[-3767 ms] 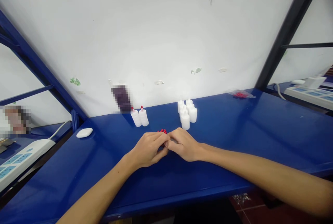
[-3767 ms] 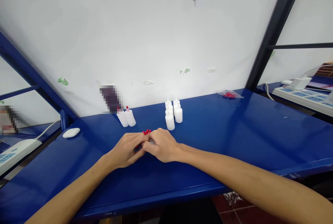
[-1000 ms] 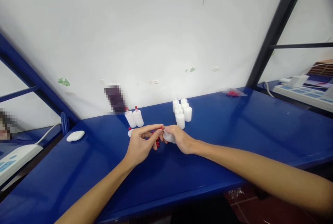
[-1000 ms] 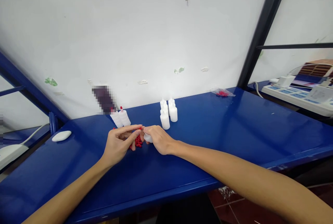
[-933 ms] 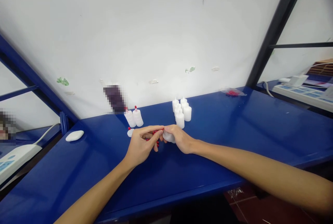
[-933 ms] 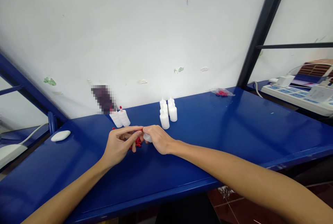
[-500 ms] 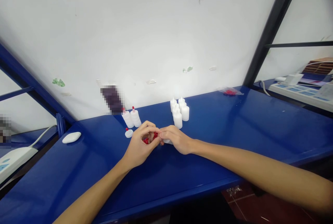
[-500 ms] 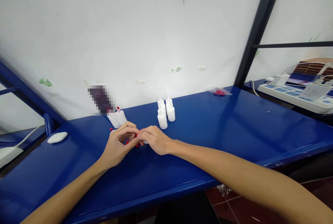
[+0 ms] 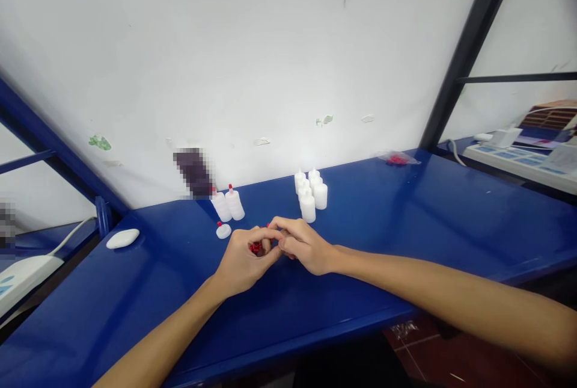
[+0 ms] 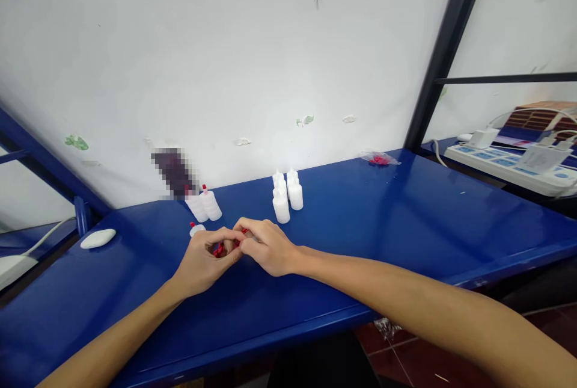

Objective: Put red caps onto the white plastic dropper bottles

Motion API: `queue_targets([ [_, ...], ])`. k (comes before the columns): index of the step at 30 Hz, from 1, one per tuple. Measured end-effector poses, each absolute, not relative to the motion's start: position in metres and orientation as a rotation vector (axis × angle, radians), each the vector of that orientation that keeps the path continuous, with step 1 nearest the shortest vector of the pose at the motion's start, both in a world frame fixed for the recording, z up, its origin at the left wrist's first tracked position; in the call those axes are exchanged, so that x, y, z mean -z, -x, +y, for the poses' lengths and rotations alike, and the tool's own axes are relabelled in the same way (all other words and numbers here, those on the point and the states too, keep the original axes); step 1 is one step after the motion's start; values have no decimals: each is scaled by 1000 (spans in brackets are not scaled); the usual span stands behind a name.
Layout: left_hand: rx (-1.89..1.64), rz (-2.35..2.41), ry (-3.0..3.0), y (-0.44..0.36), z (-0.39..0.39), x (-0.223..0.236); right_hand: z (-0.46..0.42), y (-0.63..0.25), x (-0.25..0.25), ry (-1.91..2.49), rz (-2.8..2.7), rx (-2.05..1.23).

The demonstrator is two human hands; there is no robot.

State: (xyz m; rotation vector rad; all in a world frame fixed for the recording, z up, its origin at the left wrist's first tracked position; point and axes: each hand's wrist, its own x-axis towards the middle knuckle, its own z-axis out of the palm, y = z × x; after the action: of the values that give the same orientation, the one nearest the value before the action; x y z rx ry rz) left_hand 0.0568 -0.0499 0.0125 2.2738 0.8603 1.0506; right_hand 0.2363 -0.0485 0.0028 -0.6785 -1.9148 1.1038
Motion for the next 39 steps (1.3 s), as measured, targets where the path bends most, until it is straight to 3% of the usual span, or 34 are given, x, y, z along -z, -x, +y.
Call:
queue_targets([
  [3,-1098,924,-2235,-47,-43,-14,-45,-236,-1,697,-1876,-1110],
  [8,-1532,1215,-2370,10,-12,-33,-43,-235,0,743,-1900,-1103],
  [12,-1273,1505,-2590,53,6,-43,-47,-233,-1,759,-1966,-936],
  [18,-949,1531,-2681,58,14,-37,-55,-238,-2,666,-2039,-548],
  [24,-605,1535,-2659,56,20,-28,-49,-242,-4,616,-2146,-687],
  [32,-918,1509,-2774,42,7,-31,-46,-239,-3,705,-2206,-845],
  [39,-345,1091,-3023,3,-4,-21,-41,-237,2,818,-2234,-688],
])
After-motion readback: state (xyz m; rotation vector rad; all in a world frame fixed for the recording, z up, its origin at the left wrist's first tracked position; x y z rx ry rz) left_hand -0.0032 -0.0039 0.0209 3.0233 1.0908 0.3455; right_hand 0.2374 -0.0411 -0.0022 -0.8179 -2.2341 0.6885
